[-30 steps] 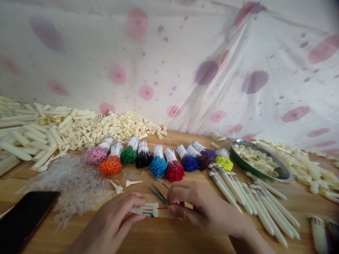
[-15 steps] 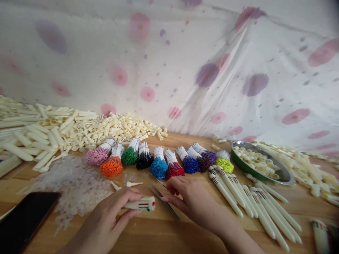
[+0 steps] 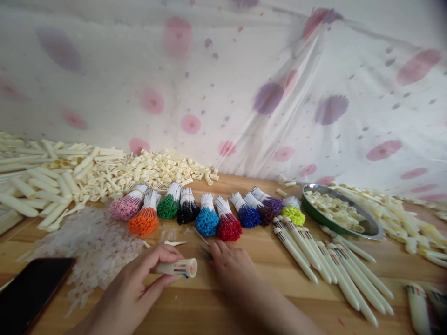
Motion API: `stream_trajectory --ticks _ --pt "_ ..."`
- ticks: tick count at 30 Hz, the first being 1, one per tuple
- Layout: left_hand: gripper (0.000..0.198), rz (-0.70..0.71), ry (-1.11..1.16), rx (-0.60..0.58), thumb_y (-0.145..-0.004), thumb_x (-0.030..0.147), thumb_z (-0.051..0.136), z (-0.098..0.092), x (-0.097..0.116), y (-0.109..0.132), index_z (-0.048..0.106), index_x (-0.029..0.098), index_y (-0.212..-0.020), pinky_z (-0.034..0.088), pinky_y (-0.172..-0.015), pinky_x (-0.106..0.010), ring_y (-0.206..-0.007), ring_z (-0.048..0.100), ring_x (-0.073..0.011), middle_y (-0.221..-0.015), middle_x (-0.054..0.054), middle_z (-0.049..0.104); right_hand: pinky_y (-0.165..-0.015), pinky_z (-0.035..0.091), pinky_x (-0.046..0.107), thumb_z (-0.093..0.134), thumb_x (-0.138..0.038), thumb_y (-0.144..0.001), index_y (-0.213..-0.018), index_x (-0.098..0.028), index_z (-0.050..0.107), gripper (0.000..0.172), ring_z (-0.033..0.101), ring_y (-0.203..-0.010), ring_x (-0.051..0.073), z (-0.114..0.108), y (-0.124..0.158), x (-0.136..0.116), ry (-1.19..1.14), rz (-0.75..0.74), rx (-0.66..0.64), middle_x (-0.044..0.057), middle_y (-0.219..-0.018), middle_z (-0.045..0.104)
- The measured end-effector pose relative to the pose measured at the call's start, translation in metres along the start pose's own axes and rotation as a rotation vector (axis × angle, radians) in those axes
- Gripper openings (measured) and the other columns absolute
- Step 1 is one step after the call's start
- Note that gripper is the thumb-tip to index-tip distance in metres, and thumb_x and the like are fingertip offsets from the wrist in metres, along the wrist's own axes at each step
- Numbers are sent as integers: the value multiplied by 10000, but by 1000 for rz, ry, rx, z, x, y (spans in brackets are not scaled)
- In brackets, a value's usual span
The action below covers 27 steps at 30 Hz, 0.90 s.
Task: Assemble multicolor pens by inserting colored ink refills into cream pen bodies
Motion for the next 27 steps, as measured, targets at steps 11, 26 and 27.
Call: stream_trajectory --ticks 11,26,27 --pt "148 104 63 98 -788 141 553 -15 -6 -5 516 282 -814 495 -795 -237 -863 636 -138 -883 33 651 -626 425 218 340 -339 -944 -915 -196 503 219 554 -678 139 -72 23 28 -735 11 413 23 -755 590" --pt "305 398 -2 211 -785 -1 466 -24 10 10 496 263 -936 513 -743 -191 -873 606 -125 -946 7 593 -407 346 177 409 -271 -890 -745 -157 560 238 527 -417 99 -72 53 -43 -621 -303 428 9 -538 601" --pt "317 412 -9 205 -785 -9 463 -23 10 11 493 262 -947 515 -749 -198 -880 606 -128 -955 3 591 -393 334 176 403 -290 -893 -731 -160 560 261 516 -398 96 -71 53 -42 -626 -296 465 4 -520 593"
Point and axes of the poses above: each hand's wrist, its own y-axis away from the middle knuckle, its own z-axis out of the palm, x = y × z, the point moved 9 cm from there along -y, towards the middle knuckle
